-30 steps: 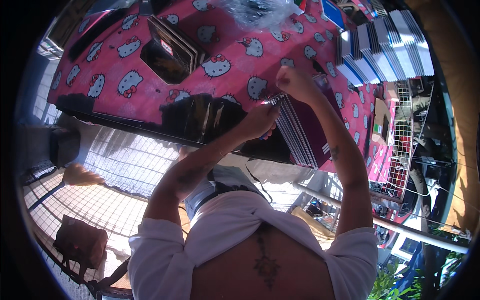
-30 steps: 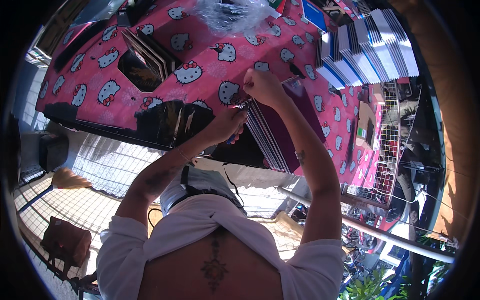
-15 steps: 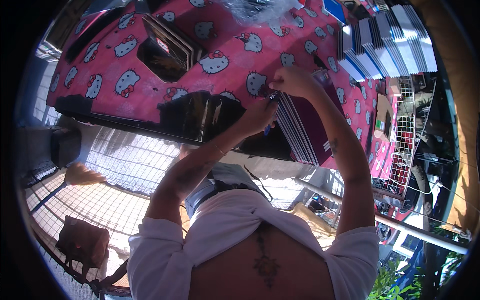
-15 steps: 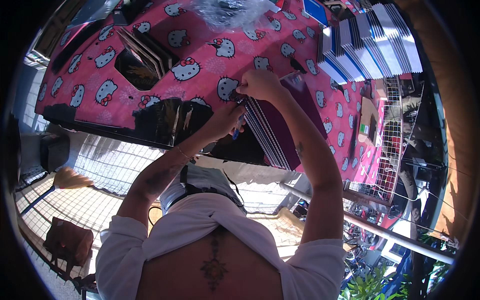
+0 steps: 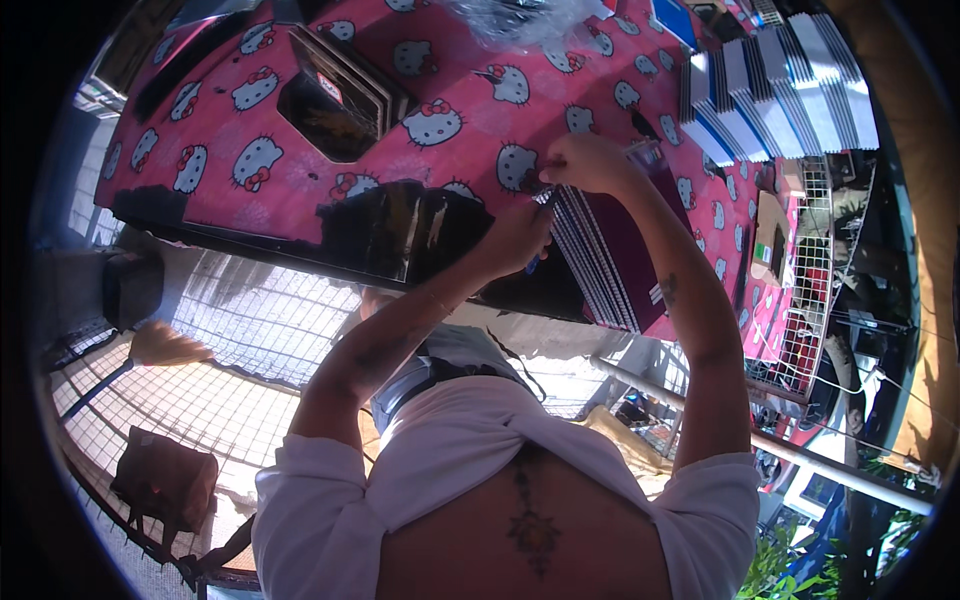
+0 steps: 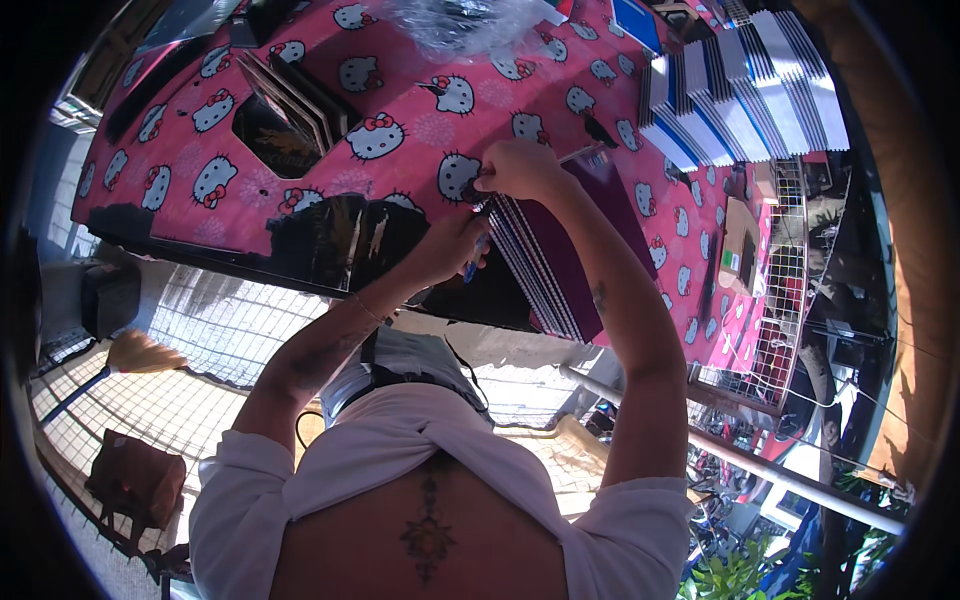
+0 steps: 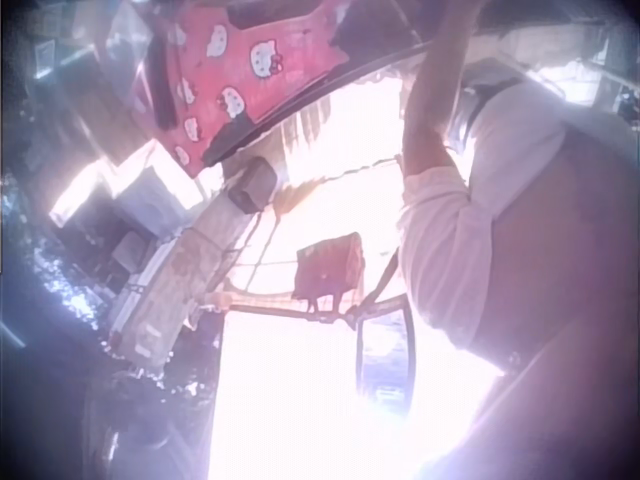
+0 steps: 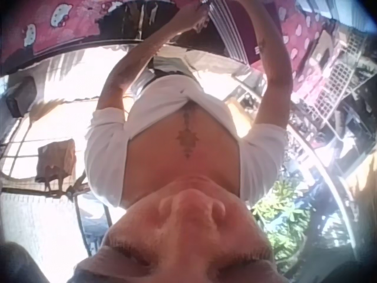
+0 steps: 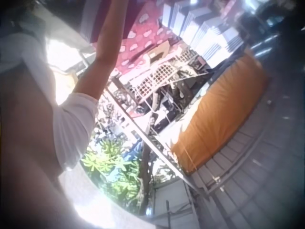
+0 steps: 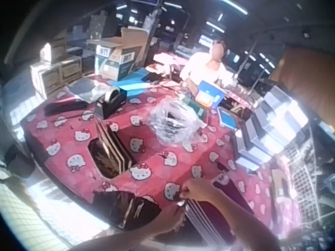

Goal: The person organizes notebooks on a table by checking their bindings, grouping them by color, and stacking them in a vertical pile.

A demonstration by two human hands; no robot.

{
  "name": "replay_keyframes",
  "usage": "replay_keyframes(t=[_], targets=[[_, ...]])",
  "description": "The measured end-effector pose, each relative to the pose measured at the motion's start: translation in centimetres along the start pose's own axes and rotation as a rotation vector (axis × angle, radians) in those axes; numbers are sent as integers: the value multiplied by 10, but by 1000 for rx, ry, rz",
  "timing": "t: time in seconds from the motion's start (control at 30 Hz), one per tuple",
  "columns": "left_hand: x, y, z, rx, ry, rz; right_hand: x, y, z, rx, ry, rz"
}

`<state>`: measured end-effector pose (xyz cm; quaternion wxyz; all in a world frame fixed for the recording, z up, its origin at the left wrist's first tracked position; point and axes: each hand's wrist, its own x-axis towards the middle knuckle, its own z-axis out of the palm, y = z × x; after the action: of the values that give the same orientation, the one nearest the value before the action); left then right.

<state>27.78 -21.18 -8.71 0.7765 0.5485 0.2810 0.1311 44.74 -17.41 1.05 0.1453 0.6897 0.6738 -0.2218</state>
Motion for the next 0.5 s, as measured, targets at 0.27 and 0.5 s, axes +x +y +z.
replay_keyframes(t=[0.27,0.5], targets=[[-8,13,5,-49,31,-49,0,2,8,7,13,24],[-16,-3,6,-76,83,23,4,-3,12,27,80,29]])
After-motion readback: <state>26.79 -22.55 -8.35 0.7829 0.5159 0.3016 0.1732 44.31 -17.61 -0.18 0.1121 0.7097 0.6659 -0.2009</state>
